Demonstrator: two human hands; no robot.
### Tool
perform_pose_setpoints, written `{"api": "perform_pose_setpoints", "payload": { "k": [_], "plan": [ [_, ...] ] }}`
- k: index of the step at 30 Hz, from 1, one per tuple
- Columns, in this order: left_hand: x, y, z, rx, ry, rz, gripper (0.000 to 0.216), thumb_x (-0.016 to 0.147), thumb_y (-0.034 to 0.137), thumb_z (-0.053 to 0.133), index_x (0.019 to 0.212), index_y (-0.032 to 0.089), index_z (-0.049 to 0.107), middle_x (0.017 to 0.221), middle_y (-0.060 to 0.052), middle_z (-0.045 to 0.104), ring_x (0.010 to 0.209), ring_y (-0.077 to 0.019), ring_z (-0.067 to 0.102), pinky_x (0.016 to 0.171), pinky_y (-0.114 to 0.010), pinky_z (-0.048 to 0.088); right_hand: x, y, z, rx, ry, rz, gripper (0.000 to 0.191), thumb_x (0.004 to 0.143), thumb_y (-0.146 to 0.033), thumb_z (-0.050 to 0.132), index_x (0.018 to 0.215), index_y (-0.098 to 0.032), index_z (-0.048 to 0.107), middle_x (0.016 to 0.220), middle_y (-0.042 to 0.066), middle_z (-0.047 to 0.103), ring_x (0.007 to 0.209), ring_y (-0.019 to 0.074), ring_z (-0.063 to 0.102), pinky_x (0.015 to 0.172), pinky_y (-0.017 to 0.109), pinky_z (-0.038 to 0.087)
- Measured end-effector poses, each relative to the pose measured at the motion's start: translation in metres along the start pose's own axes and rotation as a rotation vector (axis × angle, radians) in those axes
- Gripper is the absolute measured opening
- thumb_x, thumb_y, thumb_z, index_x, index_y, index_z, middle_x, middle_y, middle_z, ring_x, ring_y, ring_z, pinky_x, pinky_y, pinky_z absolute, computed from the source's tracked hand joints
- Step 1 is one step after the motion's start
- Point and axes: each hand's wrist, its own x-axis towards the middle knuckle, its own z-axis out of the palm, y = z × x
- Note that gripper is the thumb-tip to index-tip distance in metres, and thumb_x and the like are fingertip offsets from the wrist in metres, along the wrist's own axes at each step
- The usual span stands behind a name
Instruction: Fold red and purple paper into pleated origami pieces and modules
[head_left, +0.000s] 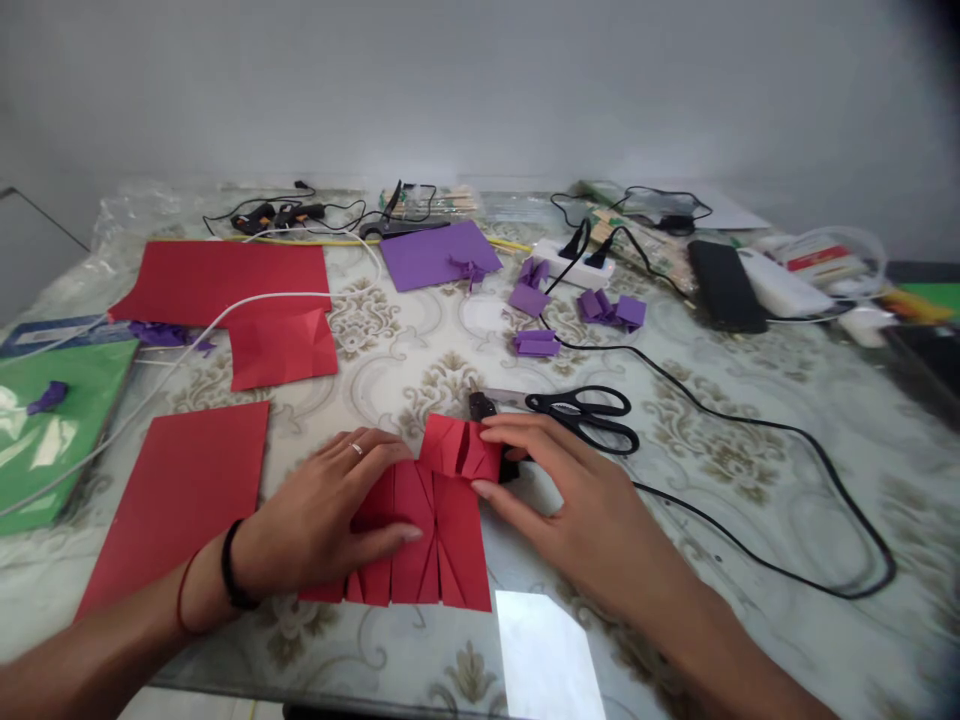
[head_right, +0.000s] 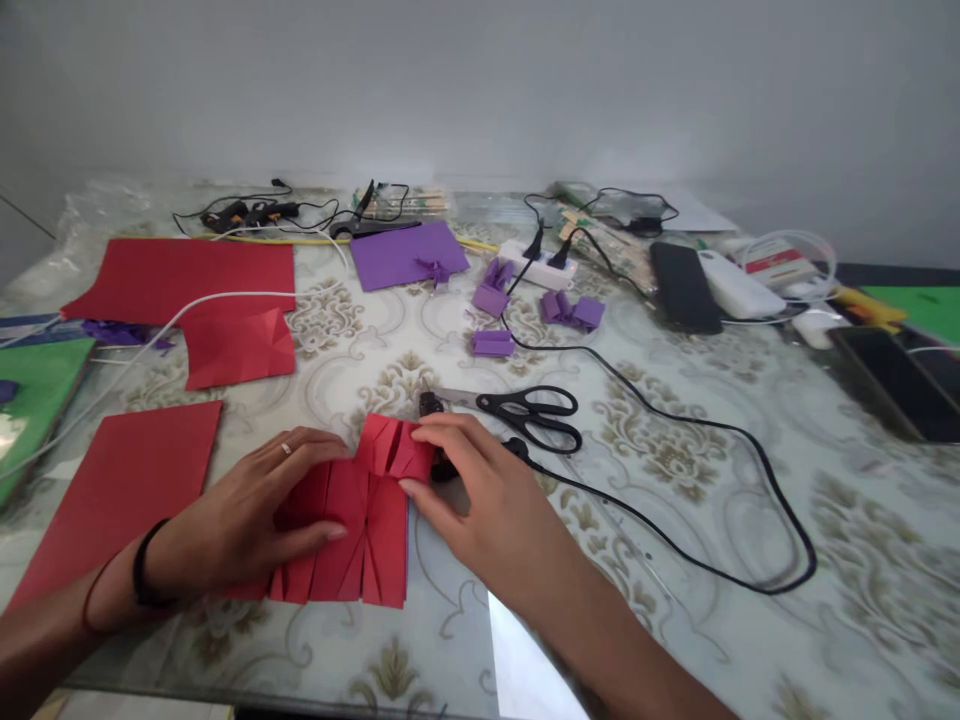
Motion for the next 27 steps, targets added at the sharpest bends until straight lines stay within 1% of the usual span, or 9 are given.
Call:
{"api": "perform_pose_setpoints", "payload": {
  "k": [3, 5, 7, 9, 10, 12, 17, 20, 27],
  "plan": [
    [0.000, -0.001, -0.001, 0.026, -0.048, 0.006, 0.046, 0.099, 0.045, 0.066, 0.135, 0.021, 0.051, 0.130, -0.013, 0.066, 0.117, -0.0321, 0.066, 0.101, -0.053, 0.055, 0.002, 0.000, -0.003, 0.010, 0.049, 0.051, 0.028, 0.097, -0.027, 0.069, 0.124, -0.024, 0.062, 0.126, 0.008, 0.071, 0.117, 0.0262, 0.070, 0.102, 0.043, 0.059],
    [0.000, 0.000, -0.003, 0.021, -0.055, 0.023, 0.054, 0.099, 0.050, 0.064, 0.140, 0.020, 0.049, 0.134, -0.015, 0.064, 0.120, -0.0334, 0.064, 0.102, -0.054, 0.054, 0.003, 0.000, -0.005, 0.029, 0.066, 0.106, 0.029, 0.097, -0.030, 0.068, 0.125, -0.026, 0.062, 0.128, 0.007, 0.071, 0.113, 0.0267, 0.071, 0.099, 0.044, 0.060],
    [0.000, 0.001, -0.007, 0.005, -0.054, 0.053, 0.074, 0.093, 0.063, 0.067, 0.148, 0.019, 0.044, 0.139, -0.017, 0.061, 0.124, -0.0362, 0.062, 0.104, -0.056, 0.052, 0.004, 0.000, -0.008, 0.051, 0.065, 0.163, 0.031, 0.097, -0.034, 0.069, 0.127, -0.027, 0.062, 0.128, 0.007, 0.071, 0.106, 0.0263, 0.073, 0.095, 0.045, 0.061],
    [-0.001, 0.004, -0.010, -0.008, -0.054, 0.084, 0.098, 0.081, 0.075, 0.073, 0.153, 0.018, 0.039, 0.143, -0.019, 0.058, 0.127, -0.0392, 0.059, 0.106, -0.059, 0.050, 0.005, 0.000, -0.011, 0.072, 0.060, 0.214, 0.034, 0.096, -0.036, 0.069, 0.128, -0.028, 0.061, 0.127, 0.006, 0.071, 0.102, 0.0258, 0.074, 0.092, 0.045, 0.062],
    [-0.001, 0.005, -0.011, -0.012, -0.057, 0.098, 0.106, 0.076, 0.077, 0.076, 0.155, 0.018, 0.037, 0.144, -0.019, 0.057, 0.128, -0.0401, 0.057, 0.108, -0.060, 0.048, 0.005, 0.000, -0.012, 0.084, 0.060, 0.237, 0.035, 0.096, -0.037, 0.069, 0.129, -0.028, 0.060, 0.126, 0.006, 0.071, 0.102, 0.0257, 0.074, 0.092, 0.045, 0.062],
    [-0.002, 0.007, -0.012, -0.013, -0.068, 0.122, 0.113, 0.071, 0.078, 0.079, 0.157, 0.018, 0.035, 0.146, -0.020, 0.055, 0.130, -0.0410, 0.055, 0.109, -0.061, 0.046, 0.005, 0.000, -0.013, 0.121, 0.060, 0.274, 0.036, 0.096, -0.038, 0.069, 0.130, -0.028, 0.059, 0.127, 0.007, 0.071, 0.103, 0.0253, 0.074, 0.093, 0.045, 0.061],
    [-0.004, 0.012, -0.013, -0.013, -0.076, 0.150, 0.104, 0.075, 0.072, 0.079, 0.153, 0.017, 0.036, 0.145, -0.021, 0.053, 0.130, -0.0403, 0.053, 0.110, -0.061, 0.045, 0.002, -0.002, -0.007, 0.295, 0.022, 0.306, 0.040, 0.097, -0.041, 0.066, 0.133, -0.028, 0.054, 0.130, 0.008, 0.069, 0.103, 0.0230, 0.074, 0.092, 0.043, 0.062],
    [-0.004, 0.013, -0.013, -0.026, -0.062, 0.133, 0.099, 0.075, 0.067, 0.081, 0.149, 0.018, 0.038, 0.144, -0.021, 0.052, 0.129, -0.0399, 0.053, 0.110, -0.061, 0.045, 0.002, -0.002, -0.002, 0.307, 0.020, 0.318, 0.041, 0.097, -0.040, 0.066, 0.134, -0.028, 0.054, 0.129, 0.009, 0.069, 0.102, 0.0232, 0.073, 0.092, 0.044, 0.062],
    [-0.002, 0.012, -0.019, -0.085, 0.012, 0.137, 0.097, 0.075, 0.068, 0.080, 0.149, 0.020, 0.039, 0.143, -0.019, 0.052, 0.128, -0.0379, 0.055, 0.107, -0.058, 0.049, 0.003, 0.006, -0.013, 0.234, 0.215, 0.362, 0.044, 0.095, -0.045, 0.068, 0.134, -0.029, 0.054, 0.121, 0.009, 0.070, 0.098, 0.0239, 0.072, 0.087, 0.044, 0.061]
  ]
}}
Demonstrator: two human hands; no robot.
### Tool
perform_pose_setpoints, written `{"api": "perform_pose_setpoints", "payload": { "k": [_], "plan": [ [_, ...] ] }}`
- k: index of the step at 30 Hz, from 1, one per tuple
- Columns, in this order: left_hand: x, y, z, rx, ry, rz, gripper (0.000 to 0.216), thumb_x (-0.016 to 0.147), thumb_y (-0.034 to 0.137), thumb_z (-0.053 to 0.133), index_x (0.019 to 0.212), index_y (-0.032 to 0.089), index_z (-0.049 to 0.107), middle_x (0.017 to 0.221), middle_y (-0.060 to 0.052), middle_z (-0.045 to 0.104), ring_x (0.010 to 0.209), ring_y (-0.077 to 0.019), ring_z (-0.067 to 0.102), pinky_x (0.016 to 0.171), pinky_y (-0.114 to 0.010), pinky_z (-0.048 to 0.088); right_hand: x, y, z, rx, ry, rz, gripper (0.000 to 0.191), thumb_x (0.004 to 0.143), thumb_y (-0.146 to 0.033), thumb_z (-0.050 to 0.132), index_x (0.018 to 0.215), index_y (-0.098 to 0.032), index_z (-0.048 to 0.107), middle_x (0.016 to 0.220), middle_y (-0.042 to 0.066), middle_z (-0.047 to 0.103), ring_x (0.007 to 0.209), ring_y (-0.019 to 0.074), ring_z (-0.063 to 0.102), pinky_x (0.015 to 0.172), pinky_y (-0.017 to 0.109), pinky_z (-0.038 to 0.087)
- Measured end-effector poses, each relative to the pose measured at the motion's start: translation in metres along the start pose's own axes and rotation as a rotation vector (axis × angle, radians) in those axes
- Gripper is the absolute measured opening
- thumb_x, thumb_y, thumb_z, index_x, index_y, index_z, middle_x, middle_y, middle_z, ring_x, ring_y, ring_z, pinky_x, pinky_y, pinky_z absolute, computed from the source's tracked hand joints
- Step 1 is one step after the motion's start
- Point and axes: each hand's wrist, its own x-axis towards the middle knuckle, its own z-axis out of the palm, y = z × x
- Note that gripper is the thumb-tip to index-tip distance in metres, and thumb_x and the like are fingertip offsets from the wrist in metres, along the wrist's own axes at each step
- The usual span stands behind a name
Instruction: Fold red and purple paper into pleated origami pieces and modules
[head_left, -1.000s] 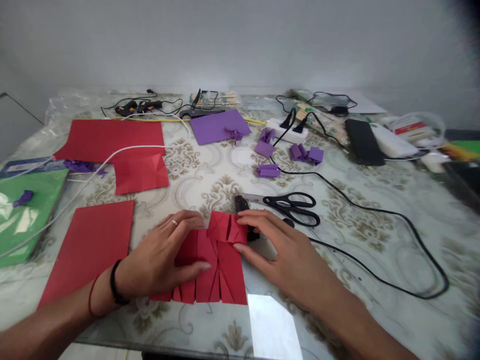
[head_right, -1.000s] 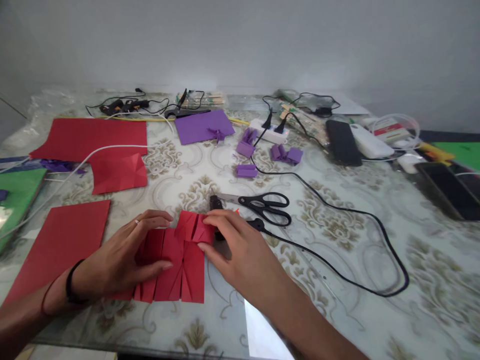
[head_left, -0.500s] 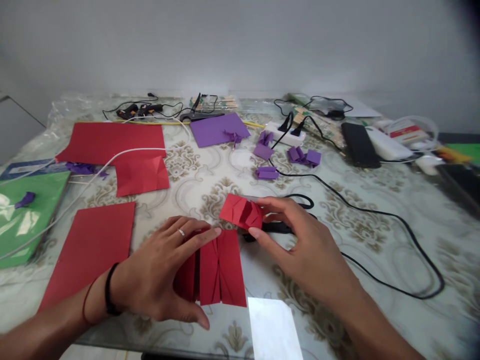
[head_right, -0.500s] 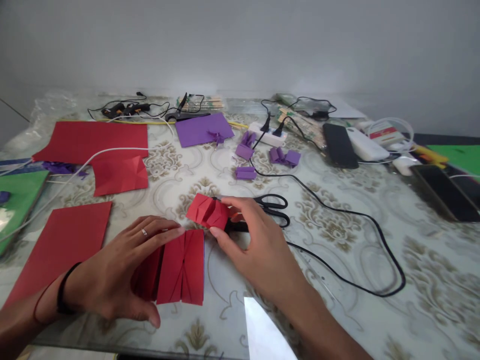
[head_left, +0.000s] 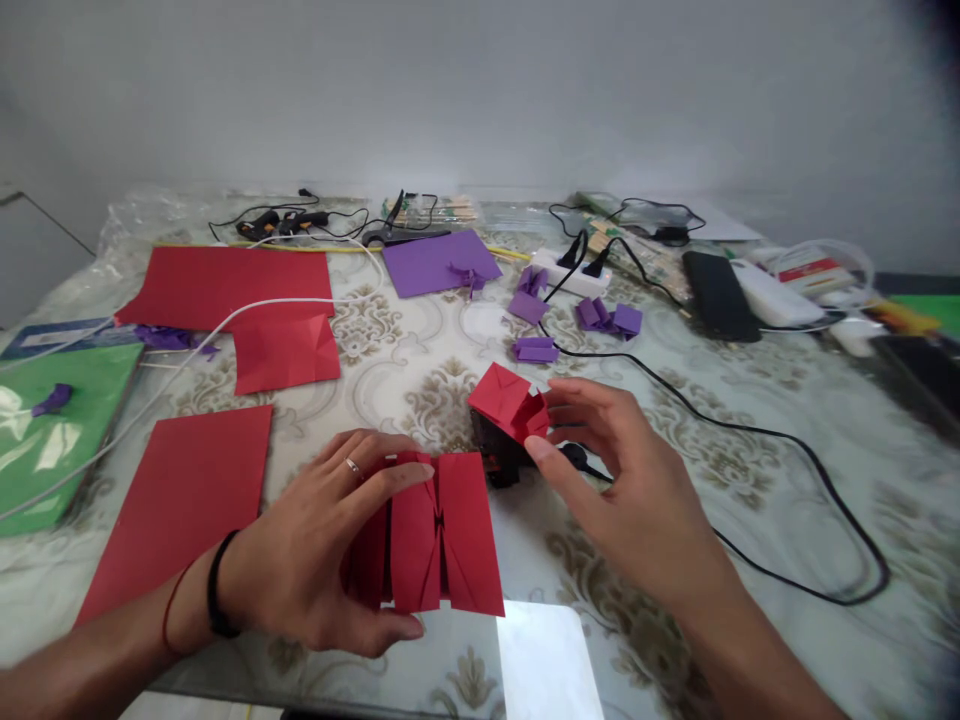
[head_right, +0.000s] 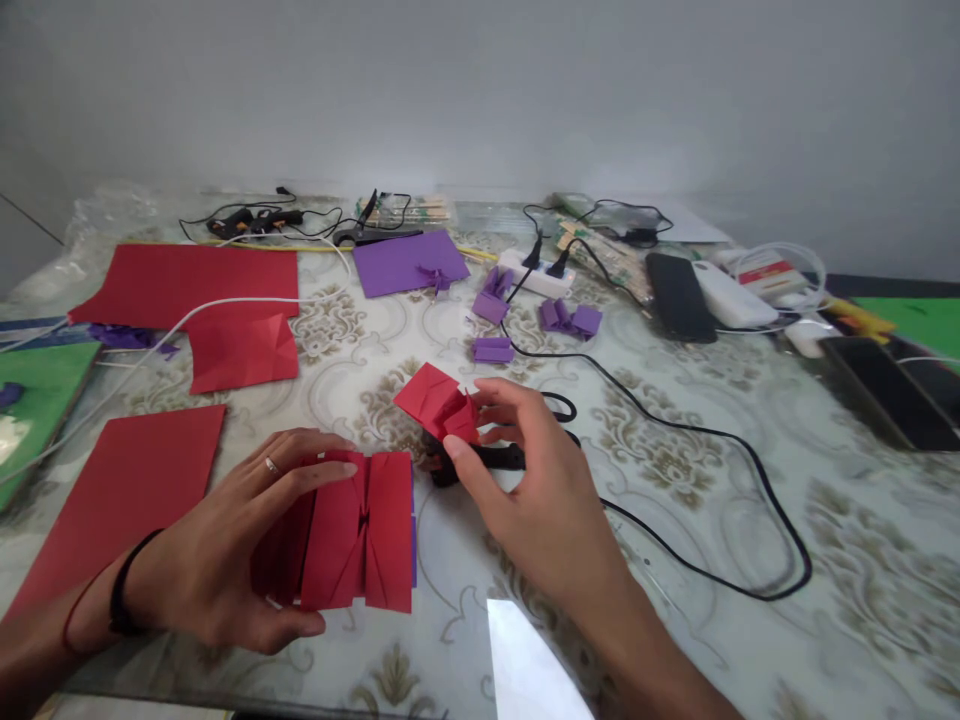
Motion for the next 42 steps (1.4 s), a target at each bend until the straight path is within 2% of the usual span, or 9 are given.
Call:
{"api": "perform_pose_setpoints", "payload": {
  "k": [6, 11, 17, 21, 24, 29, 33, 37, 42],
  "plan": [
    [-0.001, 0.000, -0.007, -0.008, 0.044, -0.025, 0.098, 0.076, 0.069, 0.079, 0.150, 0.021, 0.037, 0.144, -0.019, 0.050, 0.130, -0.0366, 0.054, 0.106, -0.055, 0.051, 0.008, 0.003, -0.013, -0.122, -0.056, 0.003, 0.046, 0.096, -0.051, 0.064, 0.134, -0.026, 0.056, 0.118, 0.011, 0.072, 0.094, 0.0264, 0.073, 0.079, 0.042, 0.061],
    [-0.004, -0.003, -0.006, 0.001, 0.071, -0.042, 0.097, 0.074, 0.070, 0.081, 0.148, 0.021, 0.041, 0.143, -0.019, 0.050, 0.132, -0.0373, 0.053, 0.107, -0.055, 0.051, 0.014, 0.016, -0.053, -0.286, -0.365, -0.025, 0.047, 0.094, -0.057, 0.065, 0.134, -0.031, 0.061, 0.124, 0.010, 0.074, 0.102, 0.0304, 0.074, 0.085, 0.045, 0.062],
    [-0.004, -0.006, -0.006, -0.049, 0.089, -0.064, 0.090, 0.077, 0.068, 0.080, 0.146, 0.024, 0.043, 0.145, -0.018, 0.050, 0.133, -0.0383, 0.054, 0.107, -0.057, 0.050, 0.016, 0.024, -0.091, -0.273, -0.762, -0.165, 0.024, 0.089, -0.048, 0.075, 0.108, -0.034, 0.075, 0.118, 0.006, 0.075, 0.102, 0.0298, 0.075, 0.085, 0.042, 0.064],
    [-0.004, -0.008, -0.008, -0.096, 0.109, -0.106, 0.086, 0.078, 0.068, 0.079, 0.145, 0.025, 0.046, 0.146, -0.019, 0.049, 0.133, -0.0389, 0.054, 0.107, -0.058, 0.051, 0.014, 0.010, -0.066, -0.184, -0.617, -0.186, 0.017, 0.096, -0.046, 0.067, 0.095, -0.031, 0.076, 0.114, 0.006, 0.075, 0.101, 0.0272, 0.074, 0.085, 0.041, 0.062],
    [-0.003, -0.009, -0.006, -0.086, 0.091, -0.079, 0.086, 0.079, 0.067, 0.080, 0.145, 0.025, 0.046, 0.148, -0.020, 0.047, 0.135, -0.0394, 0.053, 0.108, -0.059, 0.051, 0.007, -0.006, -0.034, -0.026, -0.442, -0.132, 0.021, 0.102, -0.040, 0.059, 0.111, -0.030, 0.074, 0.107, 0.006, 0.077, 0.098, 0.0240, 0.073, 0.083, 0.037, 0.061],
    [-0.004, -0.012, -0.007, -0.043, 0.025, 0.033, 0.077, 0.081, 0.060, 0.083, 0.142, 0.027, 0.051, 0.160, -0.019, 0.038, 0.141, -0.0393, 0.048, 0.109, -0.060, 0.051, -0.008, -0.022, 0.003, 0.109, -0.534, -0.086, 0.025, 0.100, -0.031, 0.061, 0.122, -0.028, 0.073, 0.101, 0.003, 0.077, 0.087, 0.0171, 0.071, 0.070, 0.025, 0.057],
    [-0.003, -0.012, -0.010, -0.053, -0.050, 0.073, 0.043, 0.093, 0.032, 0.074, 0.133, 0.028, 0.059, 0.149, -0.012, 0.056, 0.135, -0.0321, 0.056, 0.111, -0.056, 0.052, -0.010, -0.022, 0.012, 0.102, -0.549, -0.041, 0.019, 0.099, -0.027, 0.062, 0.109, -0.026, 0.077, 0.095, 0.001, 0.077, 0.079, 0.0154, 0.069, 0.062, 0.023, 0.052],
    [0.000, -0.013, -0.004, -0.058, 0.039, 0.111, 0.036, 0.095, 0.008, 0.058, 0.126, 0.025, 0.063, 0.127, -0.008, 0.072, 0.118, -0.0245, 0.069, 0.114, -0.053, 0.053, -0.010, -0.021, 0.016, 0.109, -0.540, -0.034, 0.018, 0.099, -0.025, 0.061, 0.103, -0.024, 0.078, 0.093, 0.002, 0.076, 0.076, 0.0151, 0.068, 0.059, 0.023, 0.050],
    [0.000, -0.012, -0.001, 0.002, 0.136, 0.113, 0.028, 0.099, 0.007, 0.055, 0.117, 0.026, 0.065, 0.117, -0.007, 0.074, 0.118, -0.0242, 0.070, 0.102, -0.047, 0.062, -0.009, -0.022, 0.014, 0.142, -0.496, -0.046, 0.019, 0.099, -0.025, 0.060, 0.095, -0.024, 0.079, 0.093, 0.003, 0.078, 0.081, 0.0173, 0.071, 0.064, 0.026, 0.054]
  ]
}}
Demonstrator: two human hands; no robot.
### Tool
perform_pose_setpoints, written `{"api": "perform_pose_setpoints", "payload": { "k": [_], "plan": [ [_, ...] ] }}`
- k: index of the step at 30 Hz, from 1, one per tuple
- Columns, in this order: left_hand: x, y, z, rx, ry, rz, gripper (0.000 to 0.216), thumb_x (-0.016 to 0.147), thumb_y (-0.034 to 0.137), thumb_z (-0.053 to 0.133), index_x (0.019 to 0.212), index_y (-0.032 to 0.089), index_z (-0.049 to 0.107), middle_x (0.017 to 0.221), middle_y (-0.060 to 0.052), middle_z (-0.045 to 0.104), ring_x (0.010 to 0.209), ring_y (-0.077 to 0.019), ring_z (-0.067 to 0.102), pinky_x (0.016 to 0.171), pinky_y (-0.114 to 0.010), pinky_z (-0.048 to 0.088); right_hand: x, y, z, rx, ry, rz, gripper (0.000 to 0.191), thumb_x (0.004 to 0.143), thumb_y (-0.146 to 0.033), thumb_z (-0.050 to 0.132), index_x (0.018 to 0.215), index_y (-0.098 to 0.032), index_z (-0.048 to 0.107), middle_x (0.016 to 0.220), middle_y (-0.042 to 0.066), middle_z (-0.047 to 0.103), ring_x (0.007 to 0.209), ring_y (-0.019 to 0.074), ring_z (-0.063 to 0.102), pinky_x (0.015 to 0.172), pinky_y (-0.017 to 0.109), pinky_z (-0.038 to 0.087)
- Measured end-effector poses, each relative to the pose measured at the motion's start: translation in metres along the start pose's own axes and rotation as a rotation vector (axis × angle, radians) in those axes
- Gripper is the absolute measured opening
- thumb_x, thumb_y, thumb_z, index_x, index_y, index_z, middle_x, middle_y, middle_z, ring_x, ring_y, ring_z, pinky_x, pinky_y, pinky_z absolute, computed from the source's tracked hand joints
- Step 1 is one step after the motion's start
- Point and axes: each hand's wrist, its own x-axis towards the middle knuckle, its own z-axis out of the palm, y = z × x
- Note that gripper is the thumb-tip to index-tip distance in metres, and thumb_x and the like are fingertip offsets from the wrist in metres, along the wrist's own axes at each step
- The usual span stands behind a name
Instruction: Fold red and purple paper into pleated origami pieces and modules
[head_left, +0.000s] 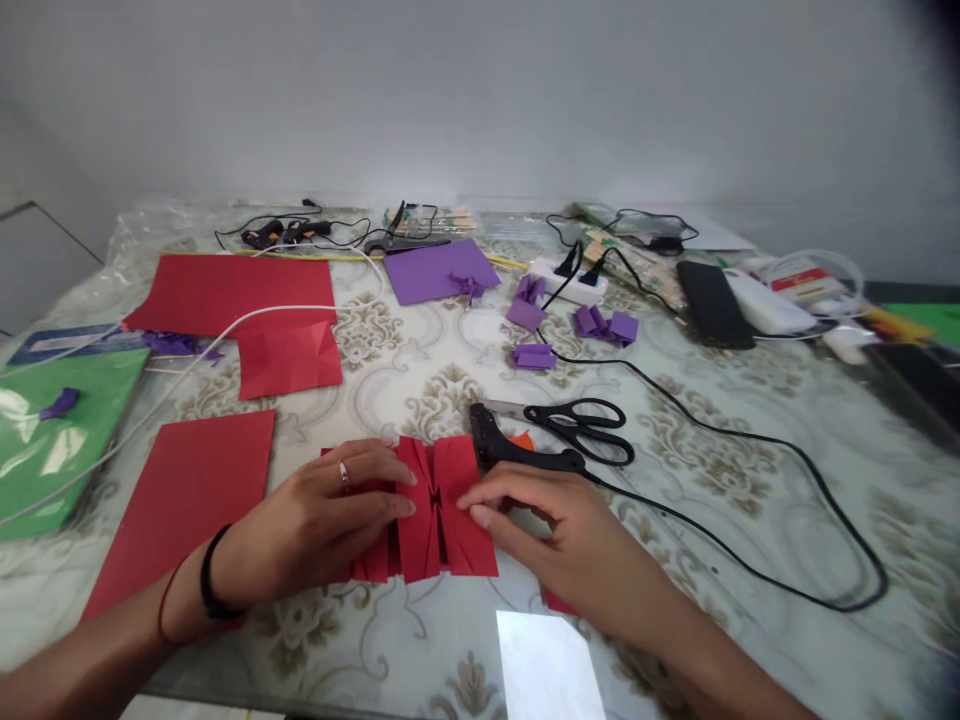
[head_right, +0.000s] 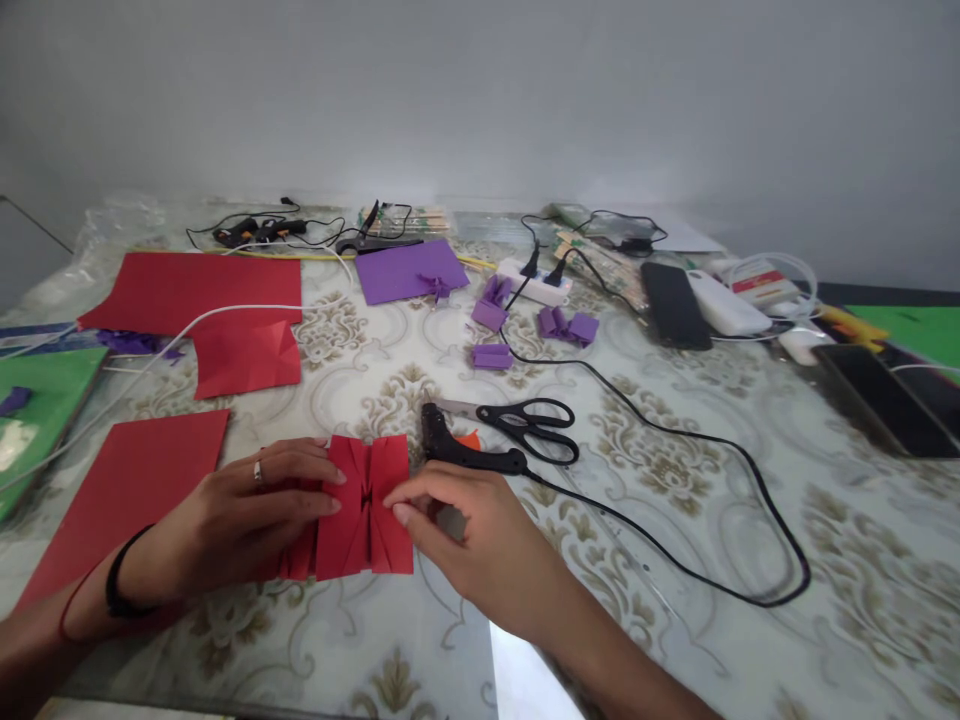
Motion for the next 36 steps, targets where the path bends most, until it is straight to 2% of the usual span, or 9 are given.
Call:
{"api": "perform_pose_setpoints", "payload": {
  "k": [3, 8, 13, 15, 23, 36],
  "plan": [
    [0.001, 0.003, -0.004, 0.009, 0.036, 0.000, 0.025, 0.099, 0.007, 0.057, 0.115, 0.025, 0.065, 0.113, -0.007, 0.074, 0.116, -0.0243, 0.069, 0.102, -0.046, 0.062, -0.001, -0.002, -0.005, 0.003, 0.029, 0.007, 0.019, 0.098, -0.026, 0.060, 0.090, -0.025, 0.078, 0.089, 0.003, 0.077, 0.079, 0.0179, 0.072, 0.068, 0.028, 0.055],
    [0.003, 0.006, -0.012, 0.009, 0.079, 0.028, 0.030, 0.093, 0.002, 0.057, 0.114, 0.021, 0.061, 0.110, -0.007, 0.072, 0.113, -0.0244, 0.066, 0.103, -0.045, 0.060, -0.003, -0.005, -0.012, -0.024, 0.105, -0.004, 0.019, 0.095, -0.025, 0.059, 0.082, -0.024, 0.072, 0.078, 0.001, 0.073, 0.068, 0.0174, 0.066, 0.060, 0.029, 0.052],
    [0.003, 0.008, -0.020, -0.025, 0.061, -0.041, 0.032, 0.083, 0.006, 0.056, 0.108, 0.026, 0.055, 0.102, -0.005, 0.062, 0.093, -0.0250, 0.062, 0.095, -0.052, 0.059, -0.005, -0.001, -0.016, -0.113, 0.200, -0.083, 0.015, 0.090, -0.019, 0.058, 0.078, -0.023, 0.066, 0.073, -0.001, 0.067, 0.064, 0.0151, 0.060, 0.060, 0.028, 0.048],
    [0.003, 0.008, -0.022, -0.026, 0.063, -0.053, 0.032, 0.080, 0.006, 0.055, 0.106, 0.026, 0.053, 0.101, -0.005, 0.059, 0.091, -0.0250, 0.060, 0.093, -0.052, 0.059, -0.006, 0.000, -0.018, -0.143, 0.218, -0.105, 0.015, 0.090, -0.016, 0.057, 0.078, -0.024, 0.063, 0.073, -0.002, 0.065, 0.065, 0.0150, 0.060, 0.061, 0.028, 0.047],
    [0.001, 0.009, -0.022, -0.016, 0.087, -0.068, 0.032, 0.078, 0.003, 0.052, 0.103, 0.023, 0.050, 0.101, -0.007, 0.055, 0.097, -0.0258, 0.057, 0.091, -0.048, 0.057, -0.004, 0.001, -0.019, -0.178, 0.232, -0.156, 0.016, 0.087, -0.013, 0.055, 0.077, -0.024, 0.057, 0.071, -0.003, 0.062, 0.063, 0.0147, 0.057, 0.060, 0.028, 0.045],
    [0.002, 0.009, -0.022, 0.009, 0.103, -0.075, 0.033, 0.075, 0.009, 0.057, 0.102, 0.026, 0.050, 0.099, -0.006, 0.058, 0.092, -0.0271, 0.059, 0.089, -0.048, 0.058, -0.006, 0.002, -0.019, -0.225, 0.227, -0.146, 0.017, 0.087, -0.012, 0.053, 0.076, -0.024, 0.055, 0.072, -0.004, 0.062, 0.063, 0.0135, 0.057, 0.061, 0.026, 0.044]
  ]
}}
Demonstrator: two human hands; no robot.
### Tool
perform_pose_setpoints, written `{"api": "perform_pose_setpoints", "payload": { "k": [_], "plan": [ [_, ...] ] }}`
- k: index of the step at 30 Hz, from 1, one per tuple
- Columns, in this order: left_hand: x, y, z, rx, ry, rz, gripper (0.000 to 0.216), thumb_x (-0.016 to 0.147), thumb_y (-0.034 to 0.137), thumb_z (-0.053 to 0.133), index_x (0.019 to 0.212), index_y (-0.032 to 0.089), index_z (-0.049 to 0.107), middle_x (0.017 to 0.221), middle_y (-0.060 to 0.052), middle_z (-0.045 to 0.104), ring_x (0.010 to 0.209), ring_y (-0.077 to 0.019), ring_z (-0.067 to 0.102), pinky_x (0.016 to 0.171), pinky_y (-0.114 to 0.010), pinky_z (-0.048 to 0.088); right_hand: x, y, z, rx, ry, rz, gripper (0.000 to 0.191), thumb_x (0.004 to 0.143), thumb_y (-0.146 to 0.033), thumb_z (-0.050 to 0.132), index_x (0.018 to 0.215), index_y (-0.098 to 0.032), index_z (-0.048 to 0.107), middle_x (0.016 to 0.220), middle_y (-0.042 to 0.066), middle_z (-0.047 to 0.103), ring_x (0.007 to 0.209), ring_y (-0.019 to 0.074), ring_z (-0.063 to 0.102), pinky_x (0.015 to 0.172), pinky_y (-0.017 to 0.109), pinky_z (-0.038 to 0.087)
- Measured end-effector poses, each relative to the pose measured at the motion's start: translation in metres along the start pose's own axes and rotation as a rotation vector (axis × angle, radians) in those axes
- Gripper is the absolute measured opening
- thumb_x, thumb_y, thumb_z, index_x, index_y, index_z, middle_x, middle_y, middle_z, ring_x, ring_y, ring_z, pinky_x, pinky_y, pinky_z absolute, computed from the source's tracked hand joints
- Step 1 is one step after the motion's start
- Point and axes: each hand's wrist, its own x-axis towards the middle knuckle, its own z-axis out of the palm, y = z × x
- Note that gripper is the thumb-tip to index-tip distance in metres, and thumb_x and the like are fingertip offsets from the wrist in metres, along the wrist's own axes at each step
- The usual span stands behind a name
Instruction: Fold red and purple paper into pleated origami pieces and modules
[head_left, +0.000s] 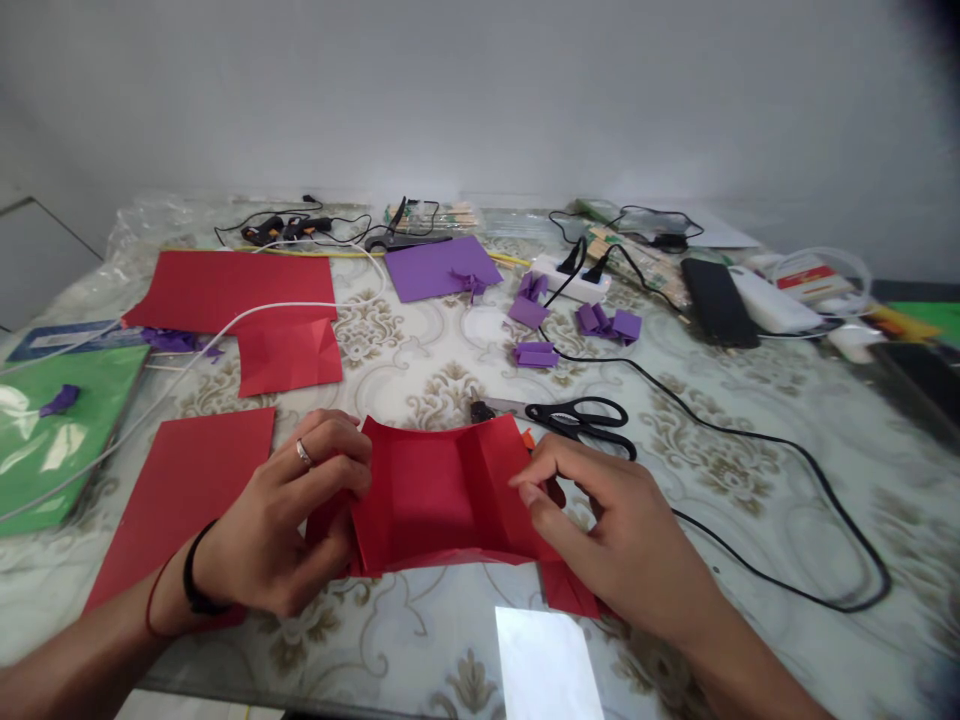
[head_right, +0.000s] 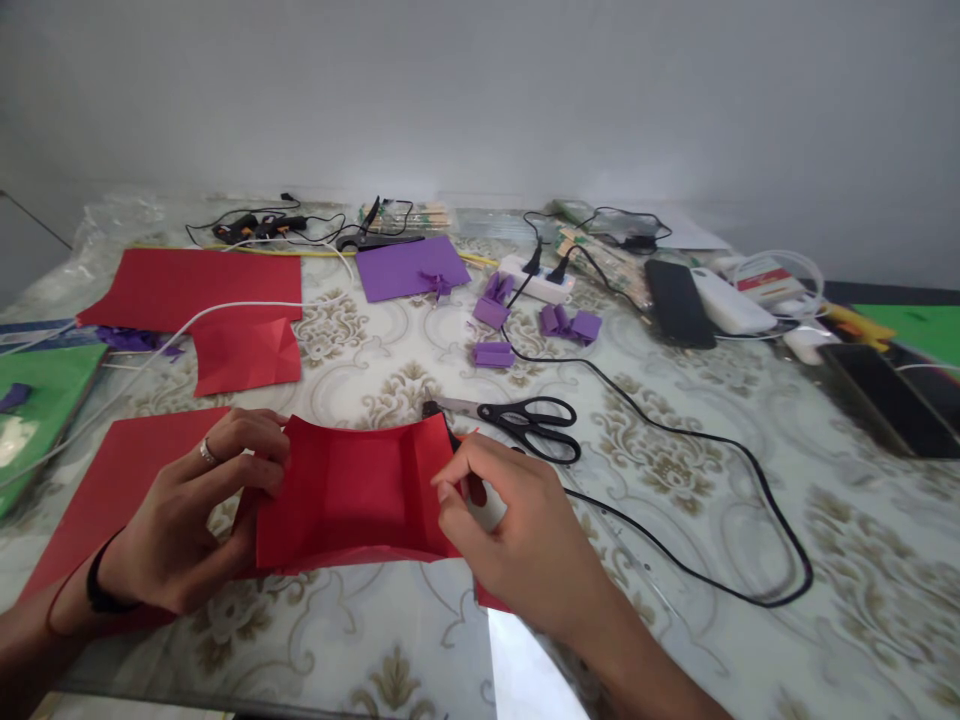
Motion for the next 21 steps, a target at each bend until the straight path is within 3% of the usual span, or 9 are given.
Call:
{"api": "perform_pose_setpoints", "payload": {
  "k": [21],
  "plan": [
    [0.0018, 0.0007, 0.0043, 0.035, 0.022, 0.016, 0.029, 0.082, 0.000, 0.052, 0.100, 0.022, 0.053, 0.098, -0.005, 0.059, 0.093, -0.0226, 0.059, 0.087, -0.040, 0.057, 0.0013, -0.0006, 0.0015, 0.007, 0.012, -0.043, 0.017, 0.091, -0.013, 0.054, 0.078, -0.022, 0.059, 0.072, -0.004, 0.062, 0.064, 0.0108, 0.058, 0.062, 0.022, 0.045]
  ]
}}
